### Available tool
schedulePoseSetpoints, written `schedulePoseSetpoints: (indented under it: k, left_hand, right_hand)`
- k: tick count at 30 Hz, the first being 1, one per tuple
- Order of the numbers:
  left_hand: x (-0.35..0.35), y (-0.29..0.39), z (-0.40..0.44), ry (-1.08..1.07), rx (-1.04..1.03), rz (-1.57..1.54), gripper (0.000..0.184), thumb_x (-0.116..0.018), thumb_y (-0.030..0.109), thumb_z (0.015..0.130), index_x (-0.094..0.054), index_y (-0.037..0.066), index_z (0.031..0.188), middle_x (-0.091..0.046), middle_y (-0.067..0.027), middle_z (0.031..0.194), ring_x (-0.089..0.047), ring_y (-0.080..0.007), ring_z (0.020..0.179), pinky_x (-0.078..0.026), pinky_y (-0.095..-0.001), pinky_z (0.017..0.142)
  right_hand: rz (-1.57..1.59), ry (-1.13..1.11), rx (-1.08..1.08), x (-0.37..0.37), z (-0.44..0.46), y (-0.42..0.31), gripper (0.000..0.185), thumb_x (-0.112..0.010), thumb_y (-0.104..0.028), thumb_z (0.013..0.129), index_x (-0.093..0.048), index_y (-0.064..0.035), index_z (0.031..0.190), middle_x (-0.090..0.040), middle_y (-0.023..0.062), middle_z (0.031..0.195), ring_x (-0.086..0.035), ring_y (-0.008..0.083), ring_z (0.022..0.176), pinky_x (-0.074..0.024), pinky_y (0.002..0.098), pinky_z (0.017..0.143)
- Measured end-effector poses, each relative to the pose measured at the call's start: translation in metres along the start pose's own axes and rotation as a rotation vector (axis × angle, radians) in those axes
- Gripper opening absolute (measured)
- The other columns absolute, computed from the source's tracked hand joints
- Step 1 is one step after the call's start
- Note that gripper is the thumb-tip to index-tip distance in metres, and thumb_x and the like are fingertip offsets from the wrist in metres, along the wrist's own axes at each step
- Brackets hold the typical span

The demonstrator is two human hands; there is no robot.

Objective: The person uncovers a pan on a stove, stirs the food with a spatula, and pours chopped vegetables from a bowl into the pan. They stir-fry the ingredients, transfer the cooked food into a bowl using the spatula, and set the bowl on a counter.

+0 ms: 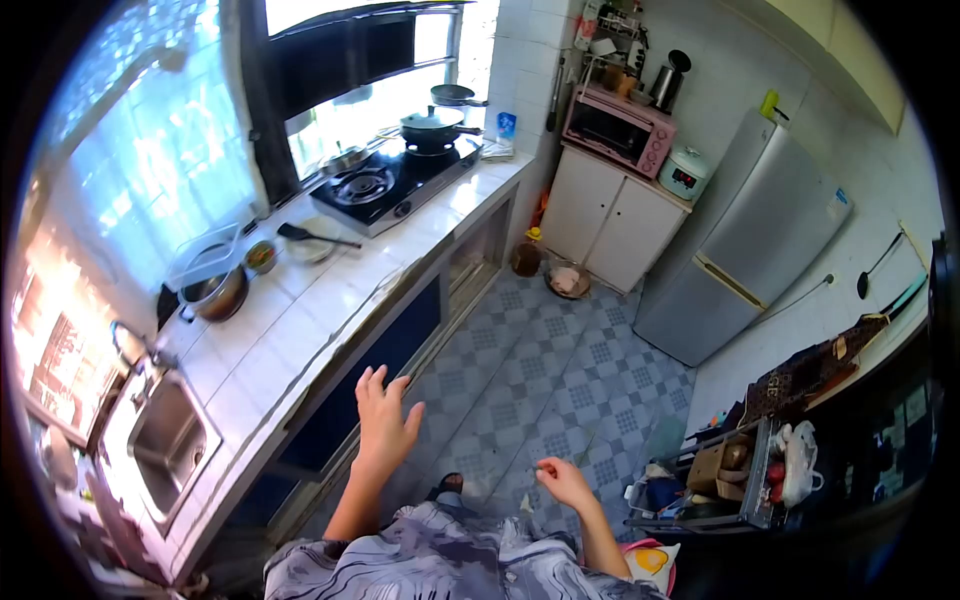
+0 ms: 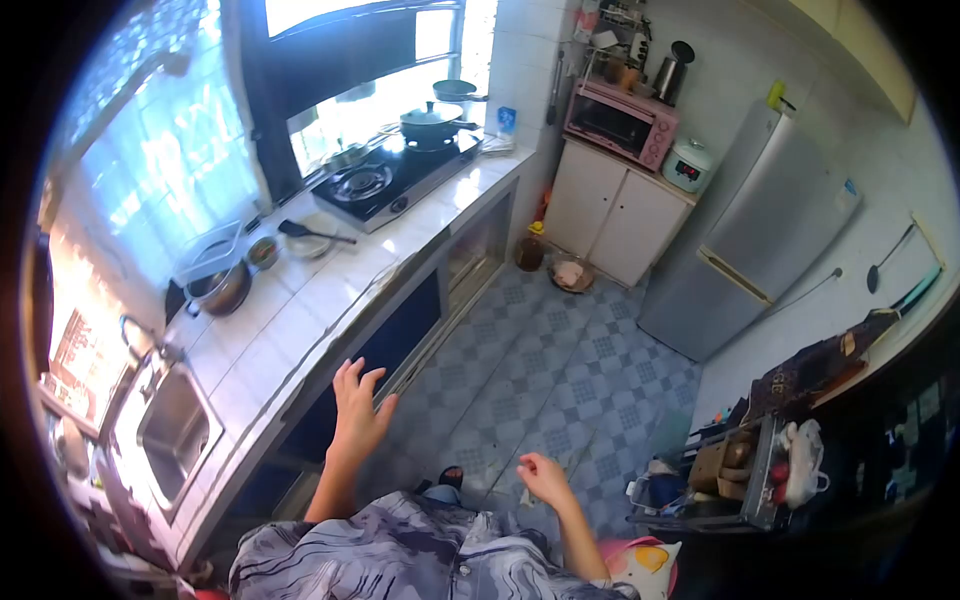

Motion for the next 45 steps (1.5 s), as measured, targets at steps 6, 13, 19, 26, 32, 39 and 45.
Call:
schedulePoseSetpoints:
  k: [6, 13, 19, 26, 32, 39, 45]
  left_hand:
    - [-0.088, 0.050, 0.166, -0.186, -0.288, -0.097, 0.038, -0.067, 0.016, 0.071, -0.055, 0.005, 0.106, -0.037, -0.0239, 0.126, -0.027, -0.0409, 0.122, -0.026, -0.0458, 0.100]
    - [-0.197, 0.031, 0.307, -0.219, -0.128, -0.035, 0.037, -0.066, 0.016, 0.074, -0.054, 0.005, 0.107, -0.036, -0.0233, 0.127, -0.025, -0.0406, 0.123, -0.026, -0.0450, 0.101]
    - [-0.241, 0.003, 0.424, -0.162, 0.048, 0.101, 0.033, -0.063, 0.015, 0.075, -0.056, 0.003, 0.104, -0.049, -0.0209, 0.113, -0.035, -0.0366, 0.118, -0.032, -0.0424, 0.095]
    - [-0.273, -0.049, 0.526, -0.029, 0.380, -0.253, 0.015, -0.056, 0.006, 0.079, -0.062, 0.004, 0.092, -0.056, -0.0091, 0.059, -0.055, -0.0178, 0.049, -0.043, -0.0298, 0.052]
    - [-0.324, -0.120, 0.628, 0.133, 0.385, -0.206, 0.014, -0.055, 0.007, 0.078, -0.062, 0.003, 0.090, -0.059, -0.0119, 0.072, -0.058, -0.0219, 0.068, -0.045, -0.0296, 0.063]
    - [-0.414, -0.178, 0.752, 0.206, 0.819, -1.128, 0.045, -0.053, 0.023, 0.087, -0.038, 0.002, 0.124, -0.054, -0.0119, 0.106, -0.056, -0.0215, 0.093, -0.047, -0.0339, 0.079]
    - [-0.459, -0.168, 0.808, 0.131, 0.905, -1.777, 0.036, -0.046, 0.026, 0.090, -0.042, -0.002, 0.112, -0.057, -0.0175, 0.100, -0.059, -0.0315, 0.091, -0.052, -0.0401, 0.072]
  right_hand:
    - [0.115, 0.188, -0.133, 0.044, 0.092, 0.077, 0.027, -0.062, -0.017, 0.078, -0.059, -0.0005, 0.099, -0.063, 0.0095, 0.082, -0.059, 0.0149, 0.073, -0.0469, 0.0265, 0.067]
    - [0.295, 0.127, -0.293, 0.116, 0.275, 0.150, 0.024, -0.064, -0.020, 0.076, -0.062, -0.0017, 0.092, -0.064, 0.0103, 0.077, -0.061, 0.0179, 0.072, -0.0474, 0.0298, 0.066]
    - [0.213, 0.132, 0.160, 0.228, 0.556, 0.030, 0.015, -0.061, -0.012, 0.080, -0.060, -0.0020, 0.090, -0.061, 0.0024, 0.075, -0.054, 0.0095, 0.068, -0.0450, 0.0246, 0.061]
    - [-0.013, -0.137, 0.477, 0.236, 0.791, -0.182, 0.019, -0.057, -0.015, 0.079, -0.059, -0.0007, 0.091, -0.062, 0.0095, 0.079, -0.059, 0.0169, 0.074, -0.0461, 0.0287, 0.067]
    - [-0.180, -0.177, 0.426, 0.184, 0.959, -0.205, 0.029, -0.057, -0.026, 0.076, -0.061, -0.0017, 0.093, -0.064, 0.0132, 0.080, -0.062, 0.0253, 0.077, -0.0474, 0.0337, 0.070]
    - [-0.217, -0.141, 0.290, 0.155, 1.060, -0.230, 0.034, -0.052, -0.033, 0.082, -0.059, -0.0021, 0.094, -0.062, 0.0191, 0.089, -0.059, 0.0348, 0.086, -0.0451, 0.0406, 0.076]
    - [-0.371, -0.191, 0.171, 0.128, 1.093, -0.236, 0.045, -0.046, -0.044, 0.084, -0.060, -0.0009, 0.085, -0.062, 0.0227, 0.085, -0.059, 0.0393, 0.083, -0.0452, 0.0473, 0.072]
Point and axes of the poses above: each hand's wrist, its own z-axis towards the middle knuckle, its own x-axis out of the back of the hand, y = z × x, the point moved 8 cm from there along z, towards the middle knuckle
